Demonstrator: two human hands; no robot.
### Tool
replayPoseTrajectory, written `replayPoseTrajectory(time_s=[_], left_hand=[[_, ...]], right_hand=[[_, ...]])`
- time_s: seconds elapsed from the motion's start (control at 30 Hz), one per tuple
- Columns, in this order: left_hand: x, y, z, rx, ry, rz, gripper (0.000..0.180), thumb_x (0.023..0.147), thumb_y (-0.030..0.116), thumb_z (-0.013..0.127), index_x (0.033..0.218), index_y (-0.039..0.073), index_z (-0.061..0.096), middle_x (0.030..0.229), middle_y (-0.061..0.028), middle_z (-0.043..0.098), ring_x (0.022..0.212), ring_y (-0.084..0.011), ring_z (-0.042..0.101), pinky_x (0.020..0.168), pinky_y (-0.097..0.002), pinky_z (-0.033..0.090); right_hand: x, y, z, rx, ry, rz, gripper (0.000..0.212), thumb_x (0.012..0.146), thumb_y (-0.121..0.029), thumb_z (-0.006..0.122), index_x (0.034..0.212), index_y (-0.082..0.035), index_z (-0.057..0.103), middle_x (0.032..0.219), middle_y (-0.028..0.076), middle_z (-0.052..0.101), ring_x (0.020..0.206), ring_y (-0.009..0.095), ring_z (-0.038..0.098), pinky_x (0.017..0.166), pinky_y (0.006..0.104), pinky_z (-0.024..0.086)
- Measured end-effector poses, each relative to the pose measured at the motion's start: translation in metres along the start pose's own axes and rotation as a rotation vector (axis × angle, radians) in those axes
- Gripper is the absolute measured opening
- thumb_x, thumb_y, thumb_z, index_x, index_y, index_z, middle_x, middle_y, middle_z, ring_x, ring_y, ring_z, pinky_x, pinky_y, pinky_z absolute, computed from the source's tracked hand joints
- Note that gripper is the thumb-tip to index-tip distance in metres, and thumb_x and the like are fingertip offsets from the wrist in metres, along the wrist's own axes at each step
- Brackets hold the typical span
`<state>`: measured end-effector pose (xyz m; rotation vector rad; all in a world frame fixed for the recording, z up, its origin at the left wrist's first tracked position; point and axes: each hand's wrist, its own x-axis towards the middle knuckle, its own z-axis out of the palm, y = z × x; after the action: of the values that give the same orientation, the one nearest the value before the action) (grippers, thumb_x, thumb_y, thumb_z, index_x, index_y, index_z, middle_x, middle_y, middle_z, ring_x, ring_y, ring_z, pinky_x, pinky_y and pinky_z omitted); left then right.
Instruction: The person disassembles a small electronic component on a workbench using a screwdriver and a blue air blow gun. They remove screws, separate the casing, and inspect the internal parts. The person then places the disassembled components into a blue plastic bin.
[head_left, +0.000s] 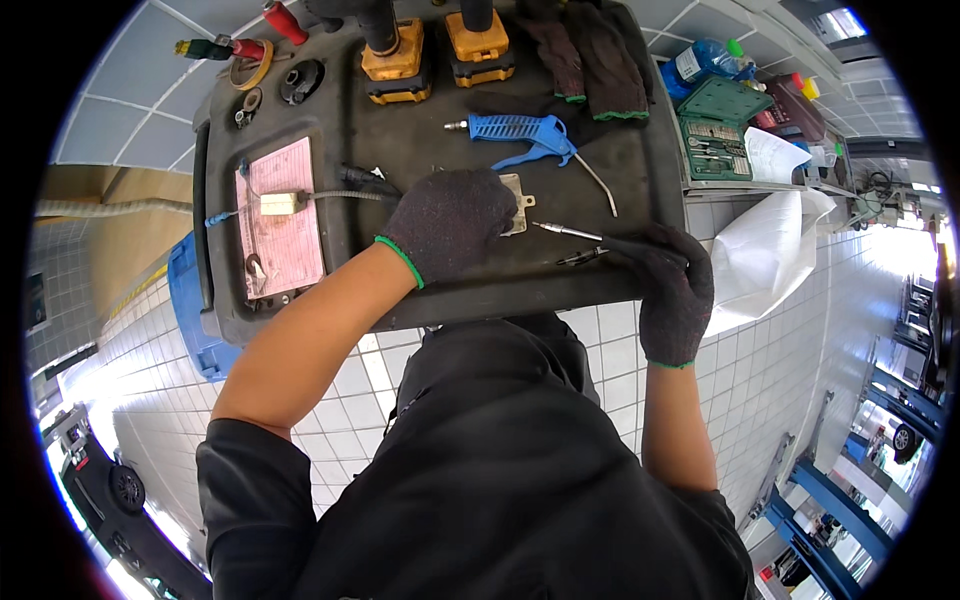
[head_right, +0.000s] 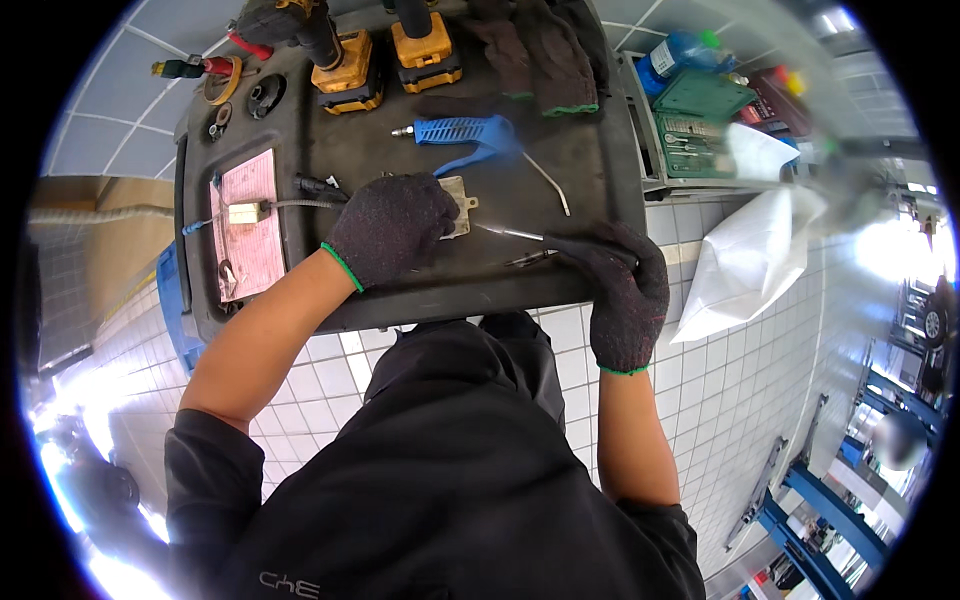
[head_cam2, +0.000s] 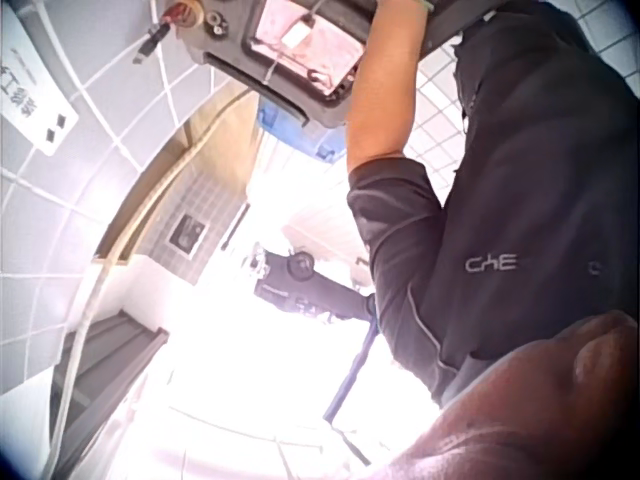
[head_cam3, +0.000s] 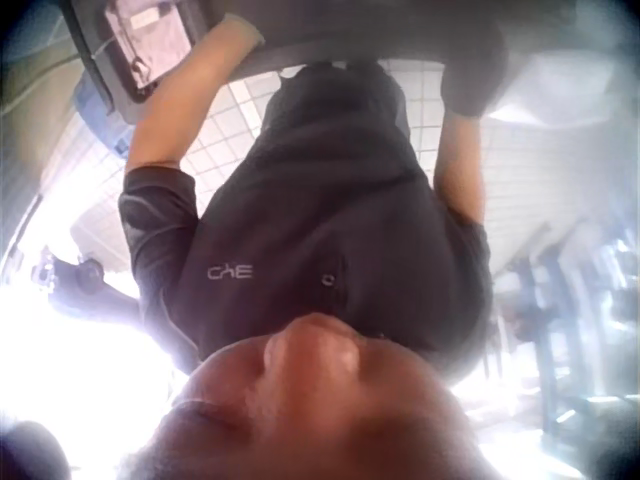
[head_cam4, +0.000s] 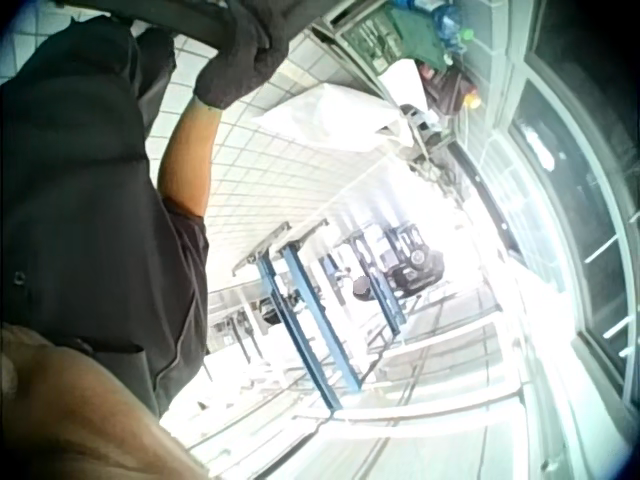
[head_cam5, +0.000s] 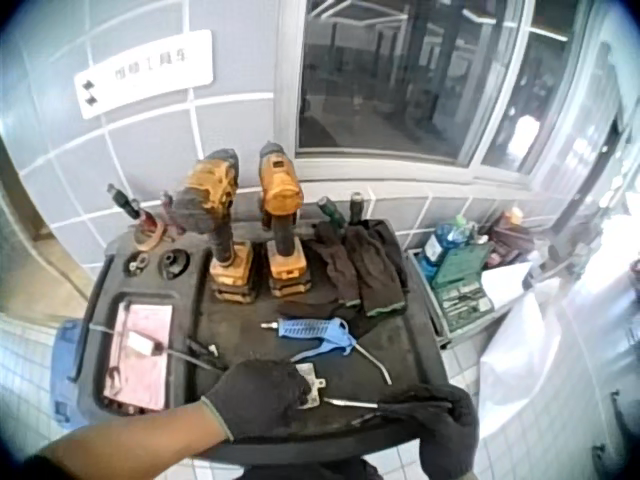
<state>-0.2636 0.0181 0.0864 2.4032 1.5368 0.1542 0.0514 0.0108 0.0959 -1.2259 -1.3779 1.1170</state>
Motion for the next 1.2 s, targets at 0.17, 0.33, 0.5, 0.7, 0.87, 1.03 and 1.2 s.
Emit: replayPoseTrajectory(time_s=[0.17, 0.33, 0.5, 0.7, 0.87, 1.03, 1.2], left_hand=[[-0.006, -0.022, -0.012, 0.031, 0.195, 0.125, 0.026, 0.087, 0.018, 0.07, 0.111, 0.011, 0.074, 0.114, -0.015, 0.068, 0.107, -0.0361, 0.069, 0.093, -0.0471, 0.057], [-0.006, -0.051, -0.041, -0.241, 0.221, -0.299, 0.026, 0.093, 0.025, 0.071, 0.112, 0.009, 0.073, 0.119, -0.0112, 0.07, 0.112, -0.0333, 0.068, 0.096, -0.045, 0.056], [-0.009, -0.055, -0.03, 0.004, 0.223, 0.112, 0.026, 0.095, 0.03, 0.069, 0.112, 0.011, 0.075, 0.114, -0.0118, 0.073, 0.106, -0.0346, 0.07, 0.092, -0.0465, 0.056], [0.01, -0.007, -0.027, -0.046, -0.051, 0.03, 0.028, 0.095, 0.036, 0.069, 0.1, 0.011, 0.077, 0.101, -0.0154, 0.074, 0.096, -0.0362, 0.072, 0.082, -0.0505, 0.057], [0.019, -0.009, -0.012, 0.018, -0.011, 0.067, 0.028, 0.096, 0.034, 0.067, 0.092, 0.007, 0.074, 0.093, -0.0155, 0.074, 0.088, -0.0365, 0.073, 0.074, -0.05, 0.058], [0.017, -0.041, -0.02, 0.12, 0.126, 0.076, 0.026, 0.098, 0.032, 0.064, 0.099, 0.008, 0.076, 0.098, -0.0163, 0.074, 0.093, -0.0362, 0.073, 0.079, -0.0497, 0.058], [0.005, -0.068, -0.039, 0.061, -0.043, -0.248, 0.028, 0.095, 0.027, 0.064, 0.114, 0.009, 0.075, 0.113, -0.0165, 0.072, 0.106, -0.0381, 0.069, 0.093, -0.0504, 0.055]], right_hand=[[-0.007, -0.024, 0.005, 0.196, 0.082, 0.135, 0.034, 0.095, 0.0, 0.065, 0.129, 0.003, 0.062, 0.128, 0.017, 0.068, 0.119, 0.027, 0.067, 0.105, 0.0384, 0.056], [-0.007, -0.041, 0.024, 0.22, 0.079, 0.067, 0.035, 0.091, 0.004, 0.07, 0.126, 0.003, 0.065, 0.123, 0.015, 0.072, 0.114, 0.022, 0.068, 0.103, 0.0351, 0.054], [-0.007, -0.035, 0.032, 0.119, 0.062, 0.047, 0.034, 0.092, 0.004, 0.07, 0.126, 0.003, 0.065, 0.125, 0.016, 0.072, 0.116, 0.022, 0.068, 0.103, 0.0349, 0.054], [-0.011, -0.031, 0.039, 0.16, 0.096, 0.084, 0.033, 0.092, 0.004, 0.07, 0.126, 0.002, 0.065, 0.125, 0.015, 0.073, 0.116, 0.022, 0.069, 0.104, 0.034, 0.053], [-0.009, -0.038, 0.042, -0.024, 0.107, 0.052, 0.032, 0.094, 0.006, 0.067, 0.126, 0.002, 0.065, 0.124, 0.014, 0.073, 0.115, 0.02, 0.07, 0.102, 0.0329, 0.054], [-0.015, -0.037, 0.04, -0.084, 0.086, -0.018, 0.031, 0.095, 0.005, 0.065, 0.126, 0.002, 0.065, 0.124, 0.014, 0.074, 0.114, 0.021, 0.071, 0.1, 0.0329, 0.055], [-0.015, -0.053, 0.045, -0.193, 0.043, -0.056, 0.03, 0.097, 0.004, 0.065, 0.126, 0.002, 0.065, 0.124, 0.013, 0.074, 0.114, 0.021, 0.072, 0.095, 0.0334, 0.057]])
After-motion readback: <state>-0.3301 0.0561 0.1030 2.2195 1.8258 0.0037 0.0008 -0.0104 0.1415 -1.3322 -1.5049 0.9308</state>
